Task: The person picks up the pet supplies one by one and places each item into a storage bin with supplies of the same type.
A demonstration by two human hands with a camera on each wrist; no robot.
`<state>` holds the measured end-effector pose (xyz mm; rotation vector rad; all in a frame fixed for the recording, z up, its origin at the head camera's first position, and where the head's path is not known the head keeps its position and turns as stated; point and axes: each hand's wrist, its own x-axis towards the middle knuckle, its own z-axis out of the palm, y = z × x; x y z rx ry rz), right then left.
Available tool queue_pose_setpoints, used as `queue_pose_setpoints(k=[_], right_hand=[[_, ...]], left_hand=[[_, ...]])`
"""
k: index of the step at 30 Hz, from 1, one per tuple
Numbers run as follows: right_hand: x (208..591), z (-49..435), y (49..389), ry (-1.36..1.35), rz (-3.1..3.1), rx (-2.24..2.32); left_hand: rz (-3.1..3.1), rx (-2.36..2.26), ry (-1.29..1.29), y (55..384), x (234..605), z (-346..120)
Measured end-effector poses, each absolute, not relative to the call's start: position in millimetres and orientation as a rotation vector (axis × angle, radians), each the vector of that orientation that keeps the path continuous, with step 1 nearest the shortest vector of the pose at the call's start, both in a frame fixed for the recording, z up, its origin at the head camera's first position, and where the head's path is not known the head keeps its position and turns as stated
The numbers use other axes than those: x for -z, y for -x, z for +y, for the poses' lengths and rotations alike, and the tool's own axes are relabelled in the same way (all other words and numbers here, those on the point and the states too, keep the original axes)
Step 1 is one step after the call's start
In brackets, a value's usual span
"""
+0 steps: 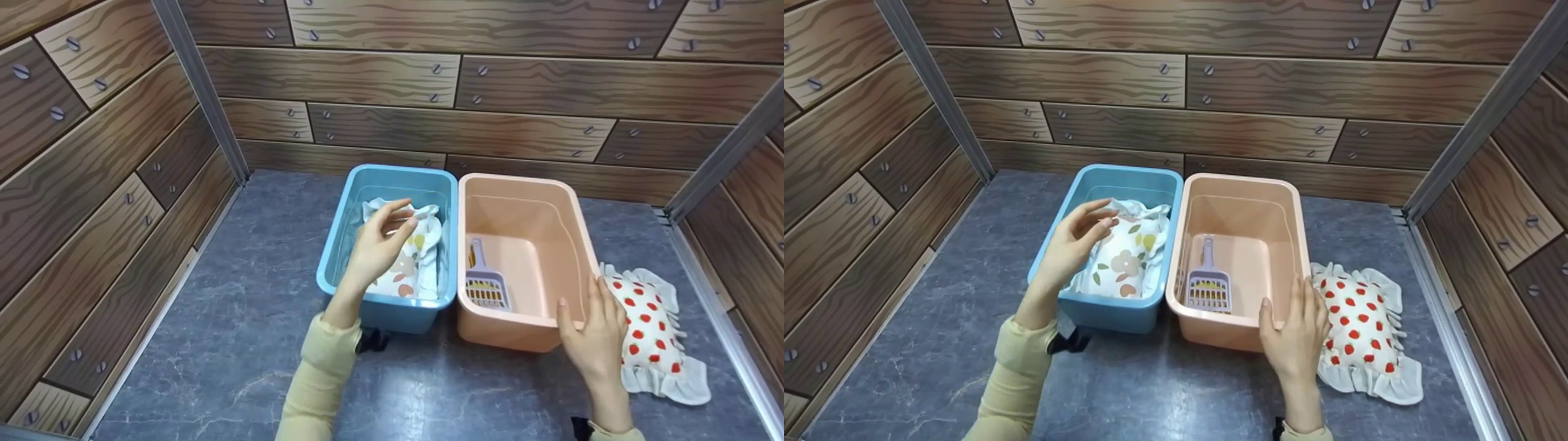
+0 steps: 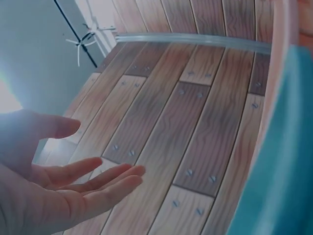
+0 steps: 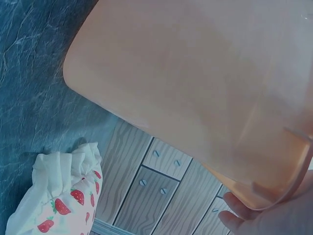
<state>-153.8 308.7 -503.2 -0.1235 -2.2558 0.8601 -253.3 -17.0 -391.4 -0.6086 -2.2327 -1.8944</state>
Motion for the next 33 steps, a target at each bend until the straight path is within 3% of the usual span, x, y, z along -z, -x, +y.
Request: queue_pose_setpoints(k=[15,33], right_hand=[[499.3,315.4,148.9,0.134,-2.208,-0.888],[498.8,336.6,147.7,0.018,-2.239,-0.951]], left_hand=[[-1.916,1.360,0.351,222.8,468.5,-47.3],[-1.927,1.000,0.313,227.1,511.3,-73.3]])
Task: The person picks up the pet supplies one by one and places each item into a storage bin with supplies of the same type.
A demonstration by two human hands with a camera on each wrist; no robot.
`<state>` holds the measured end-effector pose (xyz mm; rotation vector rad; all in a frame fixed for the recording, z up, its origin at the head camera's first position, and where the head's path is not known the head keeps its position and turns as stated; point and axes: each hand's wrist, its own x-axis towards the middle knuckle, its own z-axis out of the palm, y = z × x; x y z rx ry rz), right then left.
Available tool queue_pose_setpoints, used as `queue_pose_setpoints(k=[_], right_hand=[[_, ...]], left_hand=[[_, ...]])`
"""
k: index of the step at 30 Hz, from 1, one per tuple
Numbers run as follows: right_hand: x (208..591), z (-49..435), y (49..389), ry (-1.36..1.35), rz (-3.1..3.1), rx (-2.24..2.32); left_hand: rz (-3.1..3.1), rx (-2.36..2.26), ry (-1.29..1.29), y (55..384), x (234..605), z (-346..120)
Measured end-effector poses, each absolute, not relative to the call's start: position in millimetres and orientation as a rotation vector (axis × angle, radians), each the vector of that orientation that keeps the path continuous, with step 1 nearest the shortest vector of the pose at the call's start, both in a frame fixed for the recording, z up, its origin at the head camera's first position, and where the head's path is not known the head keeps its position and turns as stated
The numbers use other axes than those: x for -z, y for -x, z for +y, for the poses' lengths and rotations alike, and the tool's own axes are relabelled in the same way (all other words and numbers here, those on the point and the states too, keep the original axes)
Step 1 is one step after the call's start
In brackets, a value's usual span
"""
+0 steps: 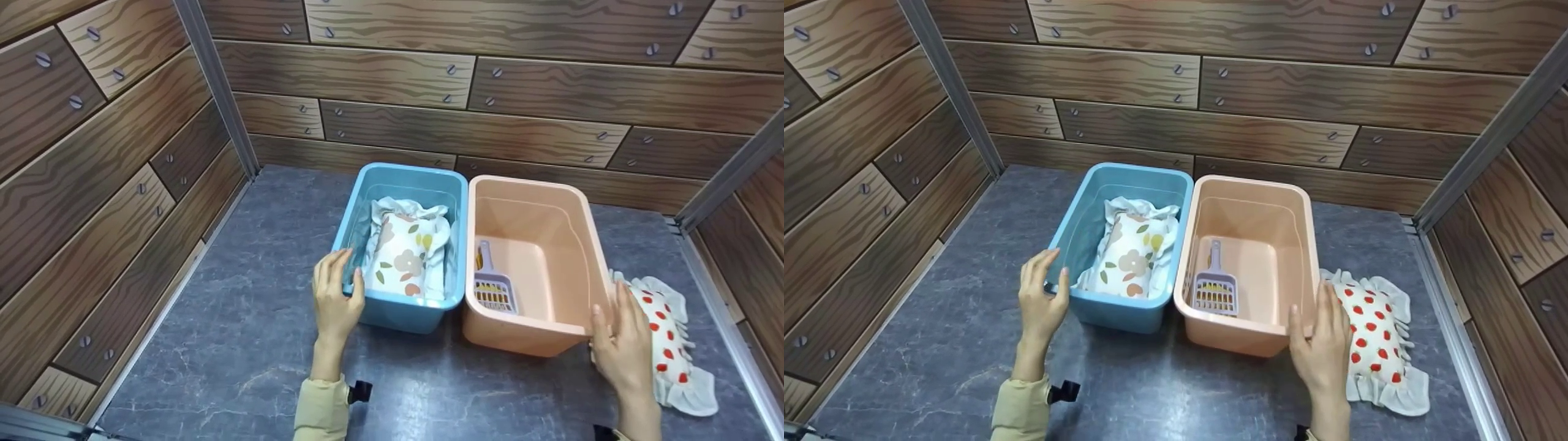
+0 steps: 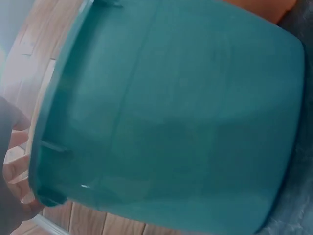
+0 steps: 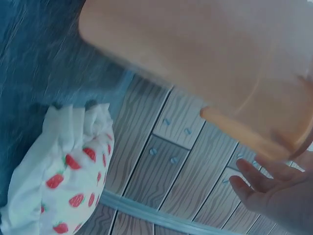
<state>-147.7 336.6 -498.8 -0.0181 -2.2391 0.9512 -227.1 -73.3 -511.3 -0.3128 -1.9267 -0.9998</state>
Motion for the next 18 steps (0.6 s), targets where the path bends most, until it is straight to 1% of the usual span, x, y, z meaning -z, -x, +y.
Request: queue_pose_setpoints(k=[4,11,18], right_hand=[[499.6,346.4,142.7,0.025,-2.248,-0.966],[504.3,360.1,142.1,-0.035,-2.200,-0.946],[509.2,368.1,139.2,0.044,-2.187,-0.975]], left_hand=[[-2.007,0.925,0.296,228.7,520.5,-74.9],[-2.051,0.943,0.275,231.6,529.3,-76.7],[-2.063,0.982,0.266,233.1,535.1,-77.5]])
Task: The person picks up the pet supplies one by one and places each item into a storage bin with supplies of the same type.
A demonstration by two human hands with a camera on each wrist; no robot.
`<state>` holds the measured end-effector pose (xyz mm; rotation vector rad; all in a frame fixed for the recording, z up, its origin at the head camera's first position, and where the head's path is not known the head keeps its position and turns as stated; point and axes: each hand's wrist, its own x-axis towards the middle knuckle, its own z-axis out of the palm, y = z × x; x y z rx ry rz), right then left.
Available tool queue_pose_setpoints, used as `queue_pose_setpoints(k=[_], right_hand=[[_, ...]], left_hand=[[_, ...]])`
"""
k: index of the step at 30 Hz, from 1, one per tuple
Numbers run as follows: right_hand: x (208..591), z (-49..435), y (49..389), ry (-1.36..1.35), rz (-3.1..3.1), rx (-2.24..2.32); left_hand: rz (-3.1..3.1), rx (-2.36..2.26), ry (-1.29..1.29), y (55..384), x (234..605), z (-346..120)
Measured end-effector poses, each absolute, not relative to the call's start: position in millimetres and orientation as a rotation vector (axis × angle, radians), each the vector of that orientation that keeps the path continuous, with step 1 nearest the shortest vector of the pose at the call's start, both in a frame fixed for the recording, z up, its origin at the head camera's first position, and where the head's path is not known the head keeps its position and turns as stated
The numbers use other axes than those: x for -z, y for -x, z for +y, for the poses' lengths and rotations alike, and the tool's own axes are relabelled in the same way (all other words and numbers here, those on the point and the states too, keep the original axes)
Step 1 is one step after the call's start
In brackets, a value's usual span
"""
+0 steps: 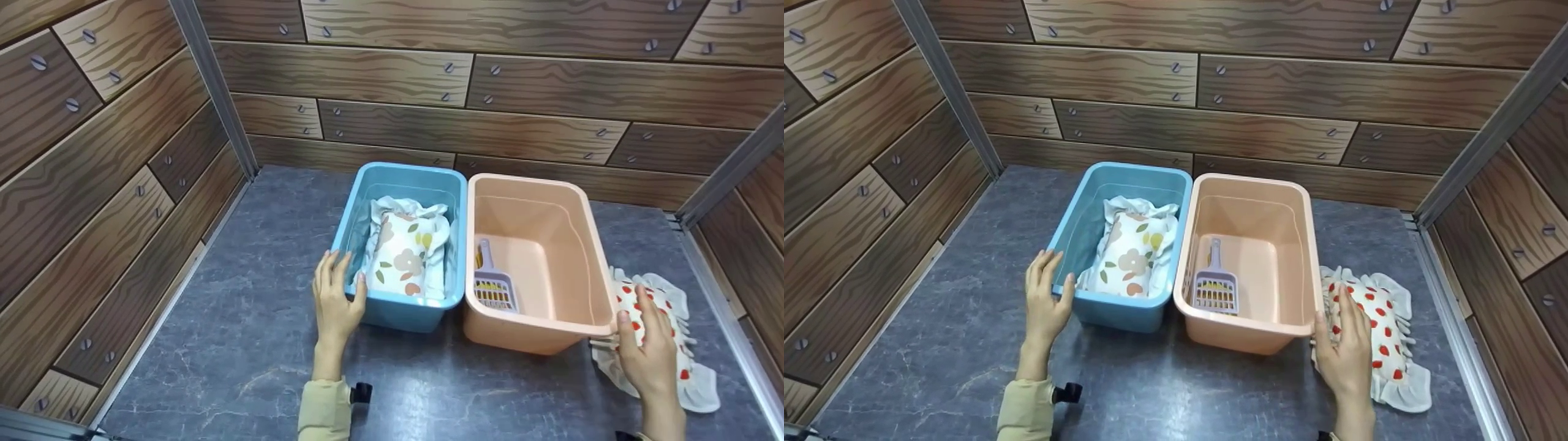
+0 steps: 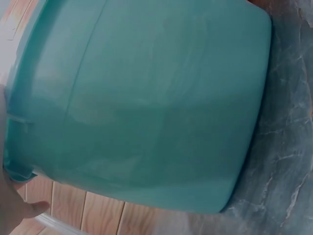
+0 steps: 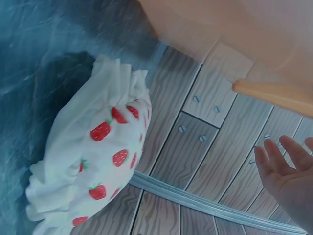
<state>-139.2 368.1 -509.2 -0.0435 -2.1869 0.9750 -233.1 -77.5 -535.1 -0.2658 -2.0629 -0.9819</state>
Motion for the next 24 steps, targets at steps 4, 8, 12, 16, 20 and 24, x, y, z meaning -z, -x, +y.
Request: queue_pose_setpoints(k=[4,8,12,16,20,24], right_hand=[[512.3,376.9,137.4,0.108,-2.203,-0.972],[514.6,385.5,134.5,0.202,-2.262,-0.980],[520.0,392.2,132.6,0.275,-2.308,-0.995],[525.8,397.2,132.5,0.301,-2.308,-0.969],[529.1,402.5,133.8,0.277,-2.255,-0.953],[531.2,409.5,135.3,0.253,-2.221,-0.969]], left_hand=[[-2.053,1.008,0.292,234.7,537.0,-77.4],[-2.052,1.023,0.293,233.3,537.1,-77.6],[-2.057,1.033,0.274,231.8,538.6,-78.2],[-2.043,1.047,0.271,232.8,541.2,-78.3],[-2.030,1.066,0.265,233.4,543.6,-77.6],[-2.032,1.080,0.256,233.3,543.7,-77.3]])
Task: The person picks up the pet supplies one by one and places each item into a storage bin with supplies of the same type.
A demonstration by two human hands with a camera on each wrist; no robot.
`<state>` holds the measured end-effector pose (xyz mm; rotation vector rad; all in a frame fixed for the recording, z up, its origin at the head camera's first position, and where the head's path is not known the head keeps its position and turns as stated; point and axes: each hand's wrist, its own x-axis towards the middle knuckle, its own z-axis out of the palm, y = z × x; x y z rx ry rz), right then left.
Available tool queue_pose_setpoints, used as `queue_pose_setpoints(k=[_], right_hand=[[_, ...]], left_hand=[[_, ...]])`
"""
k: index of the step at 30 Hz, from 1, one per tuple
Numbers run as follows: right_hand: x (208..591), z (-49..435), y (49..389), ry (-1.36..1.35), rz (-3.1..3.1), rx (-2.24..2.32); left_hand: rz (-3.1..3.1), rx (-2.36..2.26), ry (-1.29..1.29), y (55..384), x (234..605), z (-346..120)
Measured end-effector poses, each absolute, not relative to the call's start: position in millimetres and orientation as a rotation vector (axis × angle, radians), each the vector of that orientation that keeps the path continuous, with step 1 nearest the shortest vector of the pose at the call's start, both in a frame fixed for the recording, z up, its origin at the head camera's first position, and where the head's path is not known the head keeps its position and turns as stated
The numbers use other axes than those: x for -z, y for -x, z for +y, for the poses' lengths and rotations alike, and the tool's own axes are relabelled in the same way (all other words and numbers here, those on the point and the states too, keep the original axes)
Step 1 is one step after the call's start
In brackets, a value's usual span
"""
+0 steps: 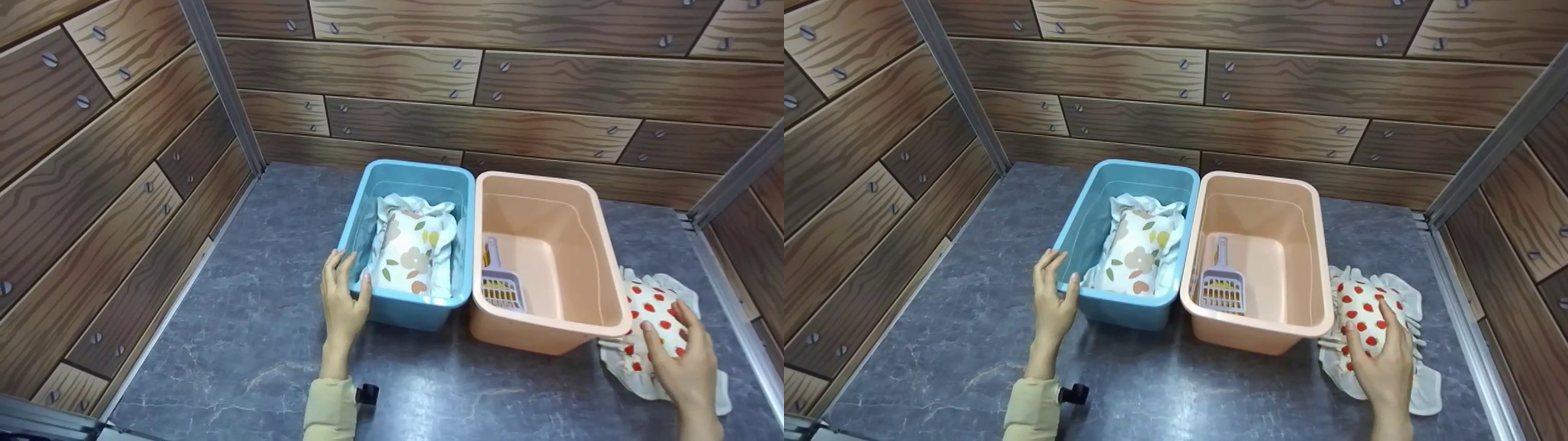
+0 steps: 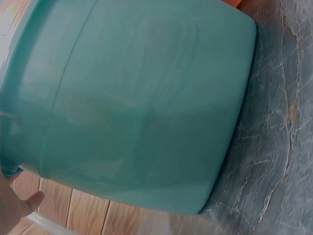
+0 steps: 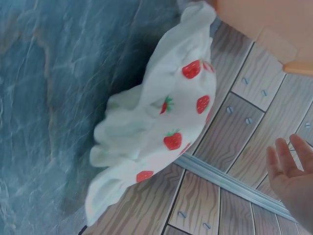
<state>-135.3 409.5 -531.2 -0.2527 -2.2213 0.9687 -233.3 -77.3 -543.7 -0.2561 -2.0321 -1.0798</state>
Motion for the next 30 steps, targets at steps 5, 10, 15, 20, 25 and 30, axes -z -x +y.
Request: queue_pose_setpoints(k=[5,10,15,20,25,30], right_hand=[[530.7,418.3,135.5,0.437,-2.330,-1.043],[533.0,429.0,136.2,0.541,-2.431,-1.094],[537.4,435.5,135.9,0.562,-2.468,-1.085],[542.4,438.5,134.6,0.603,-2.493,-1.060],[547.3,444.5,133.8,0.613,-2.500,-1.029],[551.6,454.2,134.2,0.646,-2.492,-1.061]], left_hand=[[-2.042,1.082,0.256,233.7,542.0,-76.8],[-2.050,1.076,0.256,233.8,542.6,-77.1],[-2.032,1.071,0.260,233.6,544.5,-76.6],[-2.036,1.067,0.257,232.3,545.4,-76.3],[-2.026,1.061,0.254,233.1,545.6,-76.3],[-2.022,1.059,0.256,233.6,545.2,-76.8]])
